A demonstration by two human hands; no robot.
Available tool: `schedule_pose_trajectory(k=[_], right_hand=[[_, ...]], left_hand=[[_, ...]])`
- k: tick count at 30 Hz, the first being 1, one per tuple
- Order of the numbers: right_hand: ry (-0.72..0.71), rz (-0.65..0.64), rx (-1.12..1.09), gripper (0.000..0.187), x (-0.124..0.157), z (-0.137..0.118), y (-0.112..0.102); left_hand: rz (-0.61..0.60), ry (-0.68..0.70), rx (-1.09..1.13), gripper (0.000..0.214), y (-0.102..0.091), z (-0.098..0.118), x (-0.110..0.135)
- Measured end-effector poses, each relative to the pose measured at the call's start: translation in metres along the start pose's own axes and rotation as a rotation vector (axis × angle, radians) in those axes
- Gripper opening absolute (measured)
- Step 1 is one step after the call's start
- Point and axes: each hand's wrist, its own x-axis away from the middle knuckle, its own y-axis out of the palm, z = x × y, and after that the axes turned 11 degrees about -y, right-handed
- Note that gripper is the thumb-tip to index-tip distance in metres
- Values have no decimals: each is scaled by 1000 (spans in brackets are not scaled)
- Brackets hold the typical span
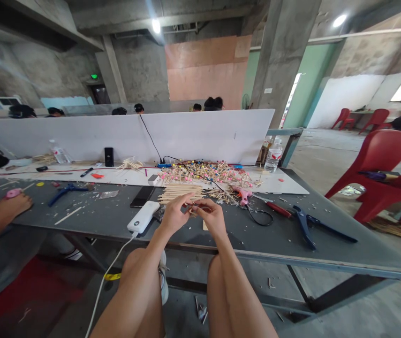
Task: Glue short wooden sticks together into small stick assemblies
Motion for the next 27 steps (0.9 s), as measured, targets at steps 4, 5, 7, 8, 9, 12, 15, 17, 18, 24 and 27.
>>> schedule_pose_trajectory(k=[4,5,7,8,9,12,15,17,18,24,27], right_hand=[[-24,4,42,26,0,2,0],[-24,-5,48,26,0,2,0],[-11,-8,27,27,0,1,0],[3,5,-6,29,0,0,-1],[23,24,-49,31,-1,-1,-3],[93,37,-162,34,-2,-4,-8],[119,-41,-180,31,-2,-6,-12],[114,-90,-169,30,-2,-7,-12],[108,-107,-164,29,-2,-7,-11],[89,-108,-181,22,-1,-9,-7],[133,-108,-224,26,-1,-12,-6]], left_hand=[[-17,-31,46,53,-1,1,0],[-24,-46,73,51,-2,1,-1],[-57,-96,189,51,-4,4,-2],[-84,-133,270,53,-5,6,-2],[-115,-176,355,56,-7,7,-3],[-213,-303,539,69,-12,10,-5],[-286,-366,627,75,-13,9,-7],[-312,-380,671,75,-13,7,-7],[-318,-384,687,75,-13,7,-8],[-351,-426,787,77,-11,7,-9],[-367,-458,829,77,-12,10,-9]])
